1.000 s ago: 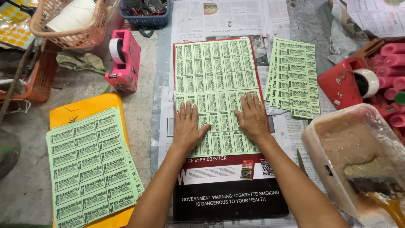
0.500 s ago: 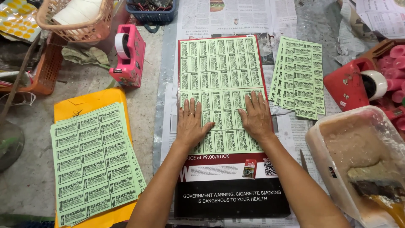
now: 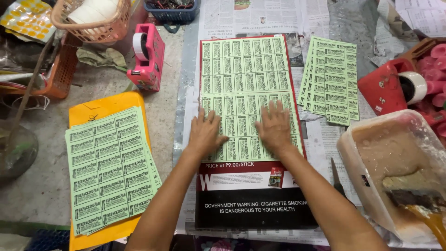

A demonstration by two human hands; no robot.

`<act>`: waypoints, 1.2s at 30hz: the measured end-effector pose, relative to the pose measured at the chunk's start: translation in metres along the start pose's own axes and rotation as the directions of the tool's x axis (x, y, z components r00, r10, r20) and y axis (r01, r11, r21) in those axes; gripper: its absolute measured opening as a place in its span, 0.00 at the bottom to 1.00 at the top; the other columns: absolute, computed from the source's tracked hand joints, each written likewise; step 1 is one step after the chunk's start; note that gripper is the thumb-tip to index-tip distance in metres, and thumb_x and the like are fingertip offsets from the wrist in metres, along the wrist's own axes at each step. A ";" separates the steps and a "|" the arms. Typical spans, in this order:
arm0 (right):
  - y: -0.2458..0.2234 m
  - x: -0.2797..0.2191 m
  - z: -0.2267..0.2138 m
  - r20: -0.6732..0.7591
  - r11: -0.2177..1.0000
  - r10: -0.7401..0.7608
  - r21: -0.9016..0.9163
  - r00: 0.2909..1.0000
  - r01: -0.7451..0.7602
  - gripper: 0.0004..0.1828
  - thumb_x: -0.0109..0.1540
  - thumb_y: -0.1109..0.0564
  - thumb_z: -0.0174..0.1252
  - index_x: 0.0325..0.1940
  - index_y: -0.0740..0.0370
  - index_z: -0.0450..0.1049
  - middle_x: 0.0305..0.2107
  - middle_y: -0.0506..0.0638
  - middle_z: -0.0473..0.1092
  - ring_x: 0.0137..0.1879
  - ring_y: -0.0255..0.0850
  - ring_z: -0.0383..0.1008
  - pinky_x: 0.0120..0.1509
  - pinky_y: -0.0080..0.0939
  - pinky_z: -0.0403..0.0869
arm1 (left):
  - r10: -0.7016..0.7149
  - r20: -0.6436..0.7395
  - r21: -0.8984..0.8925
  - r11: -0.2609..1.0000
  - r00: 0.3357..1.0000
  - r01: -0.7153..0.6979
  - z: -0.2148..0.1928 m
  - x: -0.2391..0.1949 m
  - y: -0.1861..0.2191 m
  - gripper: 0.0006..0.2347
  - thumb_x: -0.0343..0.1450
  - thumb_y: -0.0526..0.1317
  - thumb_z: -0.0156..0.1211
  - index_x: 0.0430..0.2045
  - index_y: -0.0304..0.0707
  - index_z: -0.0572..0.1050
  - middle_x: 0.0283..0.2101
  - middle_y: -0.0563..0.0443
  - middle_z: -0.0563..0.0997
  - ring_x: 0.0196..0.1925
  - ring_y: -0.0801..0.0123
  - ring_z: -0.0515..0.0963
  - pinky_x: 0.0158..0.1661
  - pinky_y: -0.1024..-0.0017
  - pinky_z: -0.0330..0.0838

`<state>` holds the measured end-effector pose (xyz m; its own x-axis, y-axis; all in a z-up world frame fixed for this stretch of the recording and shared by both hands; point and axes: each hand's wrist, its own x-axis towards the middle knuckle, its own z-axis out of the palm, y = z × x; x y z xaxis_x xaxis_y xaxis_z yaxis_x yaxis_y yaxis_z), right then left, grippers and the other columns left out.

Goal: Applying glue to a promotional poster and sticking sheets of labels onto it.

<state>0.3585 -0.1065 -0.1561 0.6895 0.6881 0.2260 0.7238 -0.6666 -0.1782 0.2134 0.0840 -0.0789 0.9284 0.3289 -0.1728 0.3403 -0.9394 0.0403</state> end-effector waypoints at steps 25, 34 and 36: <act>0.166 0.042 -0.131 0.537 0.904 0.345 -0.410 0.770 -0.119 0.07 0.66 0.65 0.53 0.38 0.58 0.74 0.31 0.50 0.72 0.36 0.41 0.74 0.40 0.41 0.76 | 0.027 -0.291 -0.459 0.873 0.956 -0.165 -0.013 -0.166 0.000 0.27 0.70 0.47 0.60 0.65 0.45 0.65 0.73 0.43 0.62 0.74 0.56 0.56 0.65 0.45 0.62; 0.155 0.050 -0.135 0.669 0.889 0.362 -0.457 0.650 -0.025 0.07 0.60 0.61 0.59 0.42 0.54 0.74 0.40 0.48 0.75 0.46 0.43 0.76 0.54 0.47 0.77 | -0.097 -0.193 -0.419 0.908 0.976 0.007 0.193 -0.273 -0.123 0.36 0.62 0.57 0.69 0.65 0.47 0.67 0.69 0.50 0.71 0.71 0.60 0.70 0.67 0.60 0.64; 0.147 0.047 -0.164 0.630 0.913 0.409 -0.291 0.660 -0.287 0.05 0.63 0.69 0.54 0.37 0.64 0.73 0.33 0.53 0.75 0.38 0.46 0.78 0.41 0.44 0.77 | -0.374 -0.229 -0.661 0.737 0.899 0.138 0.147 -0.289 -0.085 0.30 0.58 0.39 0.75 0.59 0.43 0.75 0.63 0.45 0.77 0.69 0.58 0.74 0.64 0.61 0.71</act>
<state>0.4924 -0.2191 -0.0146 0.7689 0.3623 -0.5269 0.4543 -0.8894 0.0514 -0.1060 0.0540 -0.1769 0.7412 0.6690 0.0551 0.4780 -0.5836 0.6565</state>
